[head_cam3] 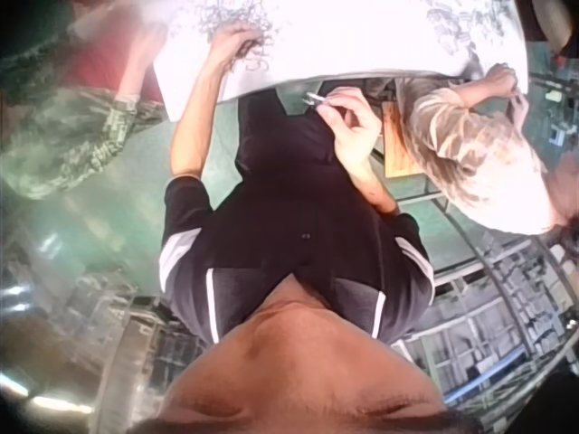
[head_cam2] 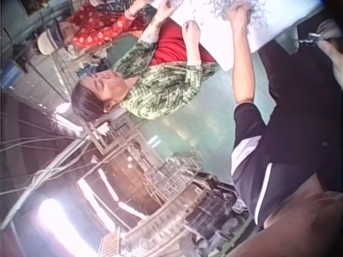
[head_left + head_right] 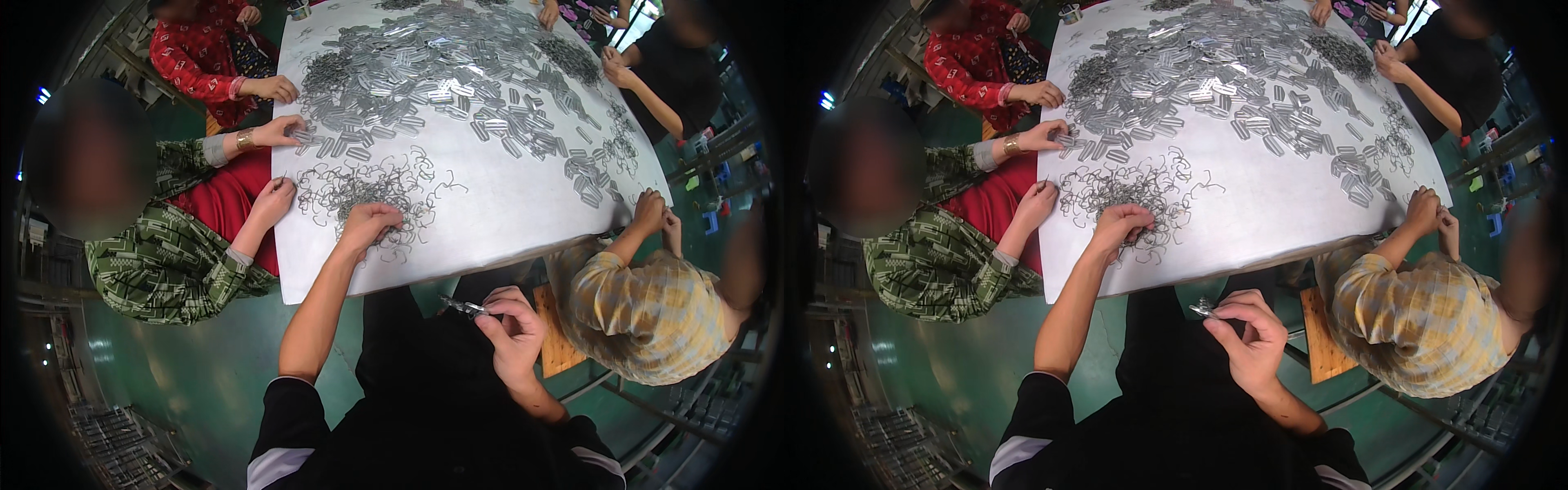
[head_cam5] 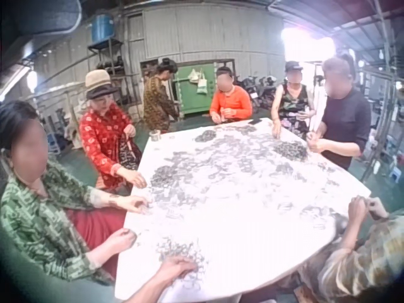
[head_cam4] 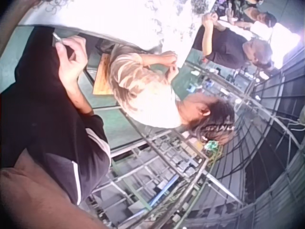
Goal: The person sits at a table with several others and repeatedly picks up small metal clips and wire loops, then joins them together by hand. They place the assembled units into a nearby rack. The task continues throughout the clip with consistent hand motions and visible accumulation of finished parts.
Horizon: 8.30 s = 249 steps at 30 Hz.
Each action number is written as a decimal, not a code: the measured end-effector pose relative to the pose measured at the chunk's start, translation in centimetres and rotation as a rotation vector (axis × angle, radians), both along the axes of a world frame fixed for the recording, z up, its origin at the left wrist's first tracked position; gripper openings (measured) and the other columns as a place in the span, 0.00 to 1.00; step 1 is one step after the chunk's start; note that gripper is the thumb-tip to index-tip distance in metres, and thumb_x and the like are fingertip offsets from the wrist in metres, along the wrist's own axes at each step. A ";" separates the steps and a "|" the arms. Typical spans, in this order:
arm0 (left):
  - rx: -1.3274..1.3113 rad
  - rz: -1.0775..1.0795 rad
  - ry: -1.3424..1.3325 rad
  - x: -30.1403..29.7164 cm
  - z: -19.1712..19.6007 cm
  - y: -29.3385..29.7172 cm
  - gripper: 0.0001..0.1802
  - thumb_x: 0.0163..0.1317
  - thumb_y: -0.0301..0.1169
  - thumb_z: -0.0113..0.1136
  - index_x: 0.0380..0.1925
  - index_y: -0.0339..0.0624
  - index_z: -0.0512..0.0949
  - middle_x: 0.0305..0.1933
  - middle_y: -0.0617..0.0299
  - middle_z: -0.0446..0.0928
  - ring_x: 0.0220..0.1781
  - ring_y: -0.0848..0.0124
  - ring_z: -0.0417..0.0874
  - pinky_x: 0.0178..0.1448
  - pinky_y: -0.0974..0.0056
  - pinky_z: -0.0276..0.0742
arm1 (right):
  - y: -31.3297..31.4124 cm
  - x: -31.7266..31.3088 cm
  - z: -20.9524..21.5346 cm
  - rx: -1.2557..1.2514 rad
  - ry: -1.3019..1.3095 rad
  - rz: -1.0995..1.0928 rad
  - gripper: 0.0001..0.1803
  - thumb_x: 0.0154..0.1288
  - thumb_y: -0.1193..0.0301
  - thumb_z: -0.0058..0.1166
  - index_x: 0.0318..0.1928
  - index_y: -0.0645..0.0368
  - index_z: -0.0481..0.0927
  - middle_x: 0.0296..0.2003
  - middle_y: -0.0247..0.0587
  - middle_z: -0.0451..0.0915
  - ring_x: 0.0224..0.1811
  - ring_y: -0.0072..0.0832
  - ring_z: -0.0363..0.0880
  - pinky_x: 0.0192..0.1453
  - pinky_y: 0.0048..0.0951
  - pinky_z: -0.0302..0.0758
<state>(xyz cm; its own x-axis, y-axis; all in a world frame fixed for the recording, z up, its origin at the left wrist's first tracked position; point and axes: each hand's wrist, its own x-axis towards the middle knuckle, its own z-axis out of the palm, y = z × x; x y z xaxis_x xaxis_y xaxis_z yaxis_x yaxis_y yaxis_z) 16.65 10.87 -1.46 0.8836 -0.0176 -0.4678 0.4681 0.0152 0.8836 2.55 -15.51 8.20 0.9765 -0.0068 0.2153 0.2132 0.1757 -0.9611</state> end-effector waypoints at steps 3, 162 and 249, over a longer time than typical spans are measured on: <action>-0.027 -0.001 -0.003 -0.2 -0.1 0.1 0.06 0.59 0.27 0.67 0.34 0.37 0.83 0.29 0.63 0.83 0.22 0.82 0.69 0.26 0.75 0.62 | 0.1 0.1 0.0 -0.002 -0.004 0.009 0.11 0.53 0.87 0.67 0.38 0.67 0.83 0.37 0.43 0.81 0.44 0.31 0.77 0.49 0.29 0.75; -0.683 -0.430 -1.215 -14.9 13.5 -23.6 0.18 0.71 0.23 0.50 0.55 0.18 0.73 0.57 0.36 0.77 0.60 0.49 0.79 0.68 0.52 0.71 | -6.2 -63.1 36.6 -1.279 0.716 -3.101 0.22 0.51 0.50 0.68 0.41 0.50 0.92 0.37 0.43 0.89 0.43 0.40 0.88 0.56 0.36 0.80; 1.118 0.020 -0.855 -10.0 -5.6 -3.2 0.21 0.45 0.26 0.67 0.44 0.46 0.79 0.60 0.58 0.76 0.65 0.53 0.72 0.66 0.48 0.65 | 9.5 19.1 -11.8 -0.973 -0.464 0.101 0.11 0.61 0.70 0.64 0.44 0.57 0.85 0.45 0.42 0.81 0.50 0.42 0.77 0.56 0.41 0.74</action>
<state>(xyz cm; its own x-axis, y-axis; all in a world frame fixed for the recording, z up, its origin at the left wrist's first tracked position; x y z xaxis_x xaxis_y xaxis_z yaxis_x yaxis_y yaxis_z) 6.69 7.66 -7.04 0.8936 0.0172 0.4484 -0.2042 -0.8742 0.4405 21.62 -5.96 -3.63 0.7845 0.4430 0.4339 0.6198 -0.5817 -0.5268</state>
